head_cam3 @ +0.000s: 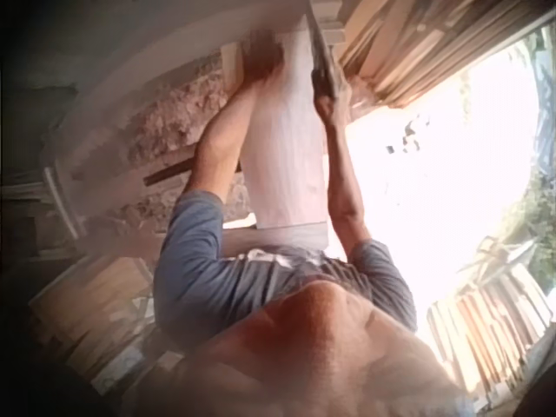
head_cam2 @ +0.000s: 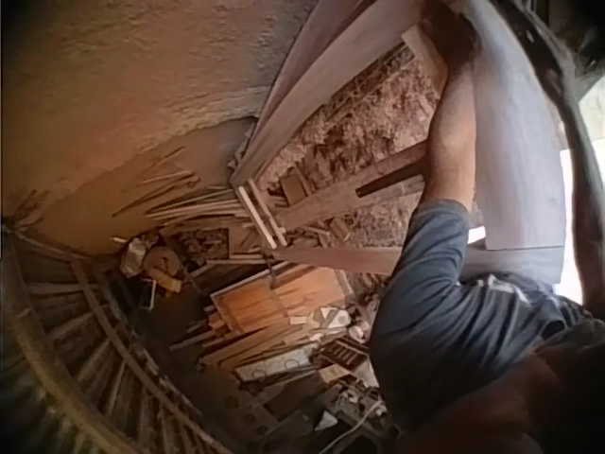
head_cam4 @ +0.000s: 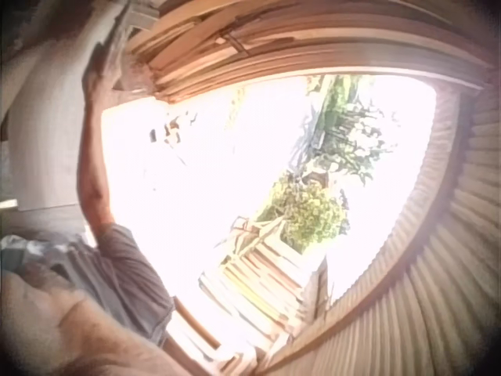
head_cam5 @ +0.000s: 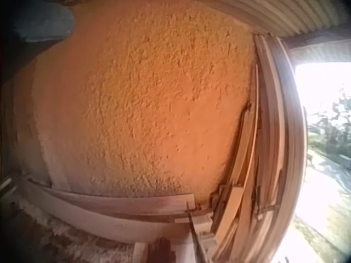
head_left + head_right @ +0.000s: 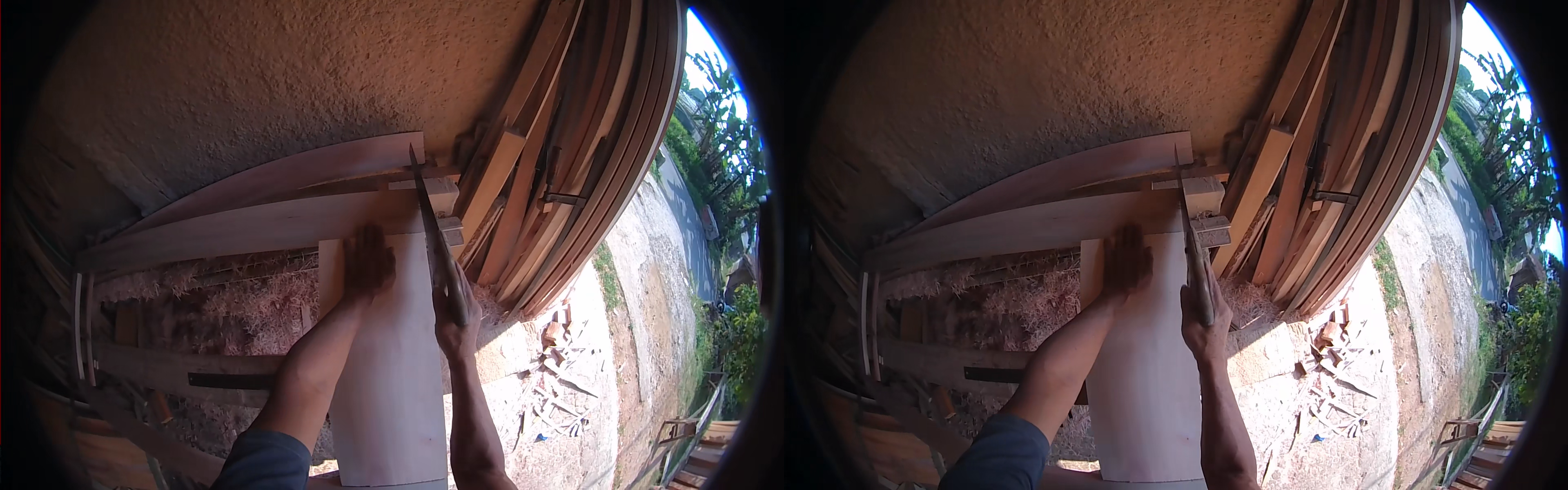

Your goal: The person uses a square to align a wooden board on a workbench. Then, they cut the board using a hand saw.

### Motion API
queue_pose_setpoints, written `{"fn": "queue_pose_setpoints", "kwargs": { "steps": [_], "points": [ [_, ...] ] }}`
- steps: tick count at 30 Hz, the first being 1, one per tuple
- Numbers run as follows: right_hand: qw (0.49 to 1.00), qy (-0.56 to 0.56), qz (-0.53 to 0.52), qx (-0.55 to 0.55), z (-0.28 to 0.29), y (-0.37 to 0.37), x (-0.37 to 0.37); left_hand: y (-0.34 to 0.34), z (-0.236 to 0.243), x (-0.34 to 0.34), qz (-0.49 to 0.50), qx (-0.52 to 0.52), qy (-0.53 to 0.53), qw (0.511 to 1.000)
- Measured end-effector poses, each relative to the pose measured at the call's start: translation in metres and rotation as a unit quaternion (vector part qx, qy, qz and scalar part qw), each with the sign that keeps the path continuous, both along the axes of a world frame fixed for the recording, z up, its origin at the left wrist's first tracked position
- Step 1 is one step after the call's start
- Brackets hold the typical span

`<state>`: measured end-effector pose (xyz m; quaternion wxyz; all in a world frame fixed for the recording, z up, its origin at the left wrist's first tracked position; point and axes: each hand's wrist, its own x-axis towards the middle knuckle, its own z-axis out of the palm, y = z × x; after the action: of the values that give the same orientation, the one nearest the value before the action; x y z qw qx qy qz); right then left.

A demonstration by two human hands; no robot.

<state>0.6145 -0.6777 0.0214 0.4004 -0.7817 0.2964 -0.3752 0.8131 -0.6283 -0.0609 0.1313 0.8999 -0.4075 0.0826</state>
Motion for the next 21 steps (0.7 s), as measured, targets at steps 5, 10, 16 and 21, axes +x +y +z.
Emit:
{"fn": "queue_pose_setpoints", "kwargs": {
  "steps": [5,10,16,21],
  "points": [
    [0.988,0.097,-0.008,0.123,0.033,0.094,-0.127,0.009,0.005,-0.002,-0.003,-0.019,-0.026,0.999],
    [0.993,0.047,0.003,0.104,0.023,-0.046,0.035,-0.010,0.000,-0.010,-0.014,-0.012,-0.010,1.000],
    [0.998,0.058,-0.006,0.002,-0.003,0.042,-0.071,0.004,0.005,0.000,-0.006,-0.016,-0.009,1.000],
    [0.998,0.050,-0.003,0.044,0.019,0.072,-0.098,0.005,-0.004,-0.003,-0.011,-0.026,-0.032,0.999]
  ]
}}
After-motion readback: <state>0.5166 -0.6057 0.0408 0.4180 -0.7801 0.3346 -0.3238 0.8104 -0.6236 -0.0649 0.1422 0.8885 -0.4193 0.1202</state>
